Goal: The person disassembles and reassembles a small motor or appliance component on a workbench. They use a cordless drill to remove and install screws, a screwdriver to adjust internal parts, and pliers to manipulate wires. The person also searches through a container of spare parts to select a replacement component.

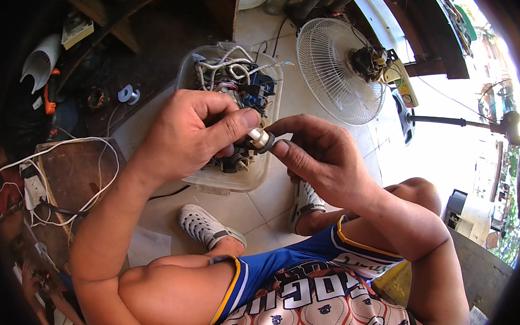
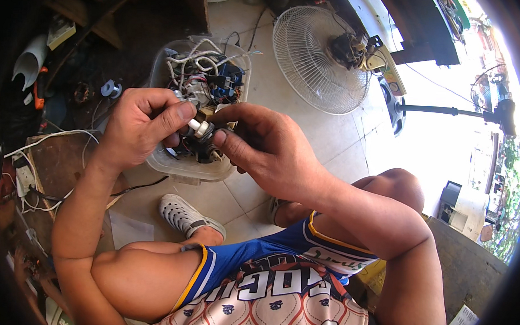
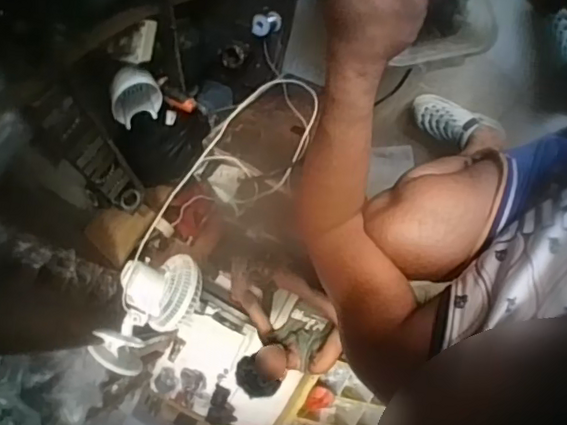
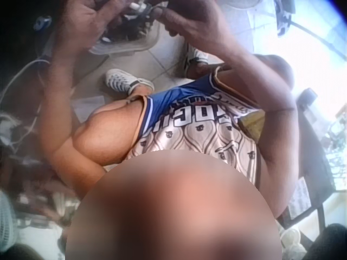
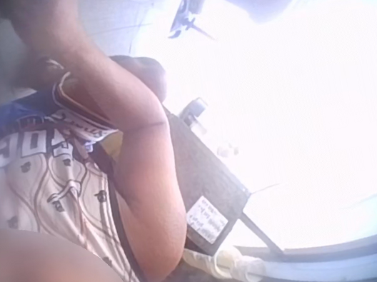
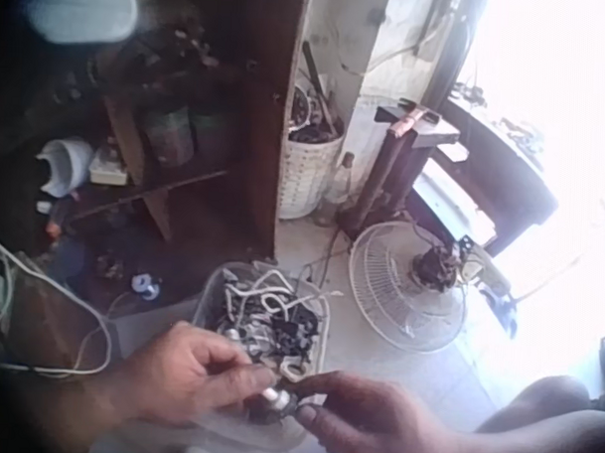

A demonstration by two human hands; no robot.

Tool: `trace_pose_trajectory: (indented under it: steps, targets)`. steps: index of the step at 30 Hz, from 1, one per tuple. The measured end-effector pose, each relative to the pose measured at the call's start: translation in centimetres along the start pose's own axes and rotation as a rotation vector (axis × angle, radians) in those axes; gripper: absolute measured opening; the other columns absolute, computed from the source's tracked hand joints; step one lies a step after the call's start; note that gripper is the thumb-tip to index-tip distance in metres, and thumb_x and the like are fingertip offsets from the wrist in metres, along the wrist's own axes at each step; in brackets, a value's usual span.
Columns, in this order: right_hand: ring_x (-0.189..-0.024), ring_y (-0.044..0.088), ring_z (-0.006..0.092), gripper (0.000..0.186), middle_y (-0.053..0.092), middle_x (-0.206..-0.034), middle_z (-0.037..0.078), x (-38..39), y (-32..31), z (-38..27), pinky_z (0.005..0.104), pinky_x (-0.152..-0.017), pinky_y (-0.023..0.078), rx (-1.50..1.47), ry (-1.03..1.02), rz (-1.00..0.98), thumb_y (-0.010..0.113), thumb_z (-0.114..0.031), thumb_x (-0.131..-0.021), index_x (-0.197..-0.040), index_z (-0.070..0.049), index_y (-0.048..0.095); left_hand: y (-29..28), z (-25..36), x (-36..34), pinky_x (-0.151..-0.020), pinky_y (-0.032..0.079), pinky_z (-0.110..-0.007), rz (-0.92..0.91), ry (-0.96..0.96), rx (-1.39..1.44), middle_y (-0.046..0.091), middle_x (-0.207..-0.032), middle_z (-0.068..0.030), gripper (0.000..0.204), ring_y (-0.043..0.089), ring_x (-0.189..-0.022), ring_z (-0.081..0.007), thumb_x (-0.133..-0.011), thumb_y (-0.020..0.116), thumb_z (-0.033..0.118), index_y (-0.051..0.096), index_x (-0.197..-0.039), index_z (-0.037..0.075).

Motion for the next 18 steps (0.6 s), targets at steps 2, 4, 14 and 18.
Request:
trace_pose_trajectory:
  steps: [2,4,14,18]
  targets:
    - [-0.075,0.058,0.0045,0.036,0.065,-0.090,-0.003,-0.3,0.0,0.4,0.0227,-0.066,0.048,-0.043,-0.054,-0.032,0.072,-0.029,-0.107,-0.130,-0.003,0.068,-0.1,0.1,-0.1,-0.064,0.051,-0.024,-0.014,0.029,0.015,0.069,-0.078,-0.0002,0.028,0.062,-0.070,-0.0054,-0.103,0.075,0.025,0.074,-0.091,-0.001]
    - [-0.079,0.059,0.0071,0.037,0.066,-0.092,-0.001,-1.5,-1.5,2.3,0.0255,-0.069,0.049,-0.022,-0.020,0.105,0.070,-0.034,-0.107,-0.128,-0.004,0.067,-0.4,0.8,0.0,-0.069,0.052,-0.025,-0.011,0.128,0.005,0.071,-0.083,-0.0013,0.023,0.064,-0.075,-0.0069,-0.103,0.075,0.021,0.074,-0.096,-0.001]
    - [-0.123,0.062,0.0248,0.075,0.063,-0.135,0.015,-5.8,0.8,20.8,0.0410,-0.106,0.051,-0.013,0.304,0.474,0.082,-0.024,-0.095,-0.153,-0.004,0.040,-3.2,3.2,1.2,-0.087,0.057,-0.033,0.133,0.430,-0.230,0.080,-0.104,-0.0104,0.016,0.075,-0.097,-0.0190,-0.095,0.079,0.007,0.076,-0.109,0.000]
    - [-0.134,0.059,0.0314,0.093,0.058,-0.148,0.019,-6.9,3.0,21.9,0.0417,-0.116,0.046,-0.294,0.279,0.268,0.070,0.000,-0.087,-0.167,-0.008,0.024,-3.7,2.8,1.6,-0.088,0.057,-0.032,0.158,0.449,-0.245,0.080,-0.106,-0.0095,0.017,0.075,-0.099,-0.0188,-0.095,0.079,0.007,0.077,-0.111,0.002]
Point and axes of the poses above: each hand's wrist, its own x-axis away from the middle knuckle, its own y-axis out of the palm, z = x × y, the point moved 8 cm from there along -x, towards the middle knuckle
